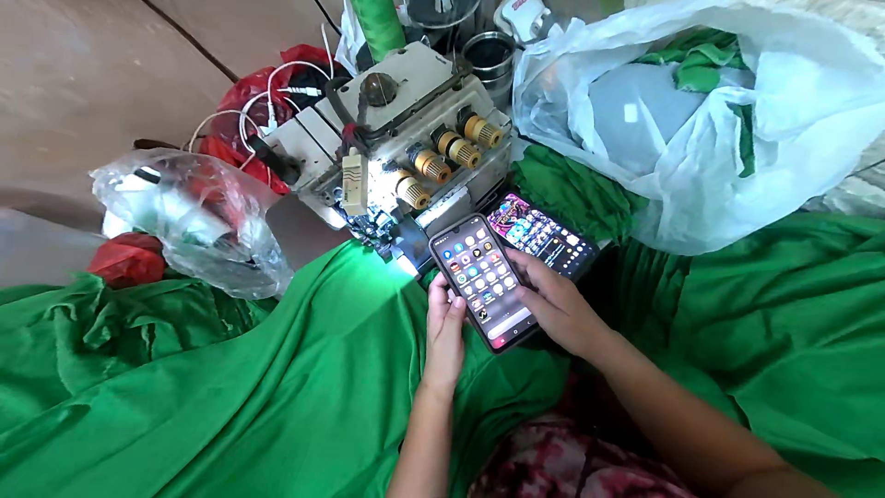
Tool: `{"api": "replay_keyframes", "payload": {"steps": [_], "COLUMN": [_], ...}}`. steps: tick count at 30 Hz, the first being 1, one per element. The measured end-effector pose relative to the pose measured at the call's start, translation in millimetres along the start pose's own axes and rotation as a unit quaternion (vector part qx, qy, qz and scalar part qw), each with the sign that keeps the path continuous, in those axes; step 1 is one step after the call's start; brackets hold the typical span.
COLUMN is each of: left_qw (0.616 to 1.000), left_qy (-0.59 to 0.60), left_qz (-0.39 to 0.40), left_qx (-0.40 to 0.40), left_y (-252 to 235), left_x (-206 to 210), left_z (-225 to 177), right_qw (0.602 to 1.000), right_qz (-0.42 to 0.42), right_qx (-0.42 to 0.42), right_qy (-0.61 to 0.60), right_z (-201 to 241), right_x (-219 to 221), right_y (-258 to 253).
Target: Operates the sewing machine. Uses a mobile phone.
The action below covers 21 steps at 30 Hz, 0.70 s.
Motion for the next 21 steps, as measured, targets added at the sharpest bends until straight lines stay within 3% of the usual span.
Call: {"api": "replay_keyframes", "payload": {"steps": [21], "left_qw": [1.000], "left_qy": [-0.006], "left_qz": [-0.006], "left_qx": [-0.003], "left_y": [0.4], "left_x": [-0.5], "left_z": [1.2], "right_qw": [1.000], "right_qz": [0.019], "right_qx": [0.005], "right_qy": [-0.014], "right_z": [1.0], "right_x": [-6.2], "right_y": [-0.2]}}
Point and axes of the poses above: each hand's wrist, its own y-axis away from the middle knuckle, its own x-axis out of the palm, z = x × y, the point moved 3 cm from there along -y, towards the middle knuckle, and after that the axes turned 1 degree about -y, right-handed, at the moved point
